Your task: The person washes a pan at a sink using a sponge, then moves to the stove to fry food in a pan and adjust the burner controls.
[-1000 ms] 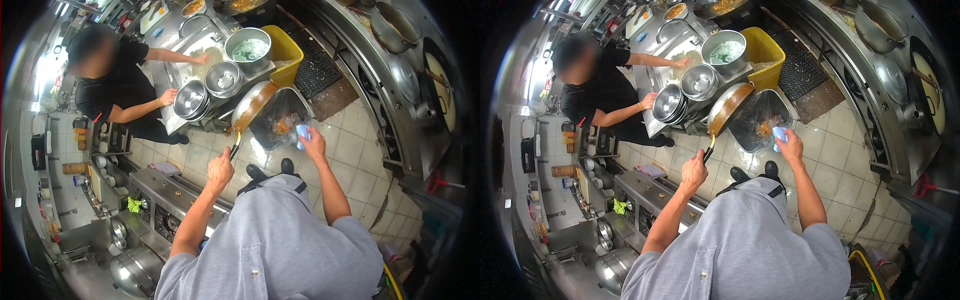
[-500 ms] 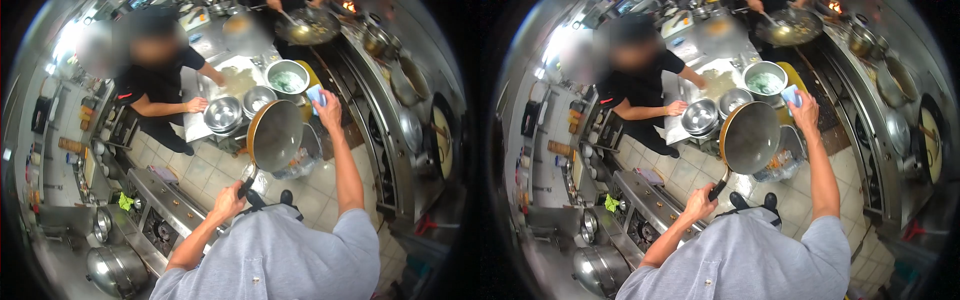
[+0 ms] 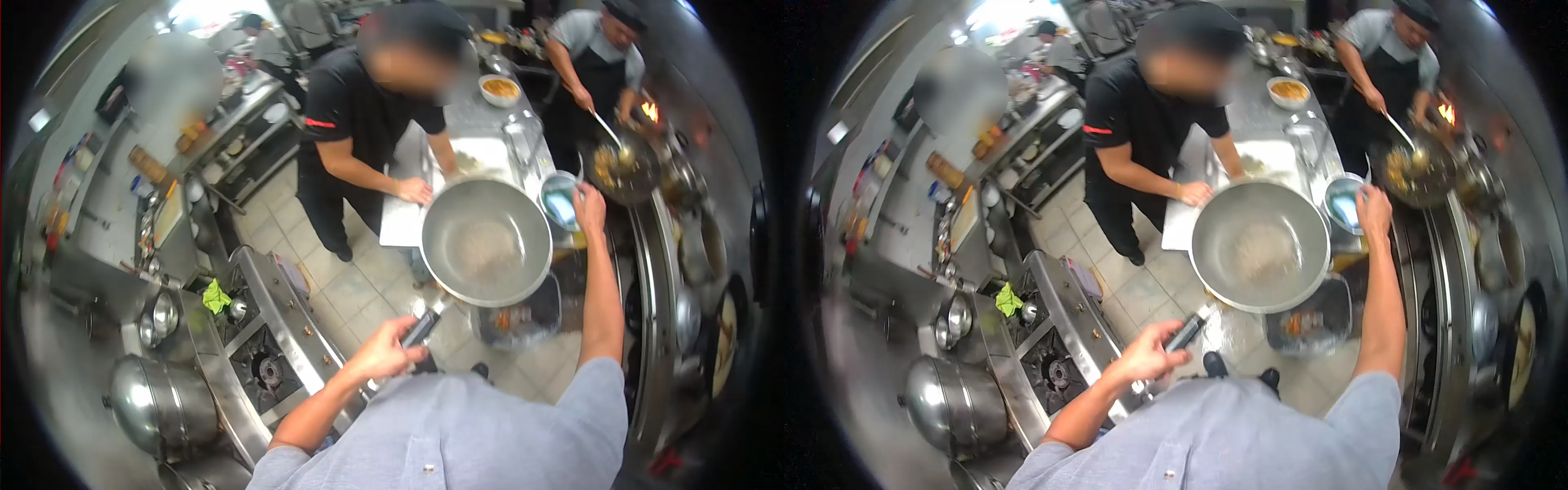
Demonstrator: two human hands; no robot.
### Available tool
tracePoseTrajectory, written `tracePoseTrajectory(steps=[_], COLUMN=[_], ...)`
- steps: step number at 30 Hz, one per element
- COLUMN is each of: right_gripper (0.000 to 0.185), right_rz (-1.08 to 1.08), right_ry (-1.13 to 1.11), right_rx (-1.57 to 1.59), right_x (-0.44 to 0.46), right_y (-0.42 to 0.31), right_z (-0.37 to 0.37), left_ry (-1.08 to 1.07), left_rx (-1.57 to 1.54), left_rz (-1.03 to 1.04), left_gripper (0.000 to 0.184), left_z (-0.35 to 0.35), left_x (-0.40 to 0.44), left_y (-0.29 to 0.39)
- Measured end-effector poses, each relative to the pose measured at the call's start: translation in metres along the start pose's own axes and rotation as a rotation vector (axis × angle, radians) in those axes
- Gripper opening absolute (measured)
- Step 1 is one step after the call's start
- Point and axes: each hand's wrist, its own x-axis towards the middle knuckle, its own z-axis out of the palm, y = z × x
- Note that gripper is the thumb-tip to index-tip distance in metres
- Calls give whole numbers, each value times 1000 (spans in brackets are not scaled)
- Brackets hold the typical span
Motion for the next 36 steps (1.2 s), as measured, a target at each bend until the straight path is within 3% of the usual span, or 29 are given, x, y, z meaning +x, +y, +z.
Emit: tracePoseTrajectory(steps=[9,17,22,29,34,36], right_gripper=[23,23,26,30,23,24], right_rz=[184,196,70,-56,-53,-168], right_ry=[-184,-250,-303,-305,-746,-731], right_rx=[93,131,81,104,-138,-208], right_x=[-66,-63,-14,73,130,148], right_y=[-51,-62,-68,-49,-48,-53], right_z=[-69,-93,-43,85,176,194], left_ry=[-95,-126,-123,-96,-31,-1], left_rx=[-22,-4,27,74,161,189], left_rz=[58,60,-3,-95,-170,-188], left_gripper=[21,20,17,14,15,16], left_z=[-98,-125,-130,-131,-136,-138], left_x=[30,85,126,197,227,235], left_y=[35,66,89,124,148,159])
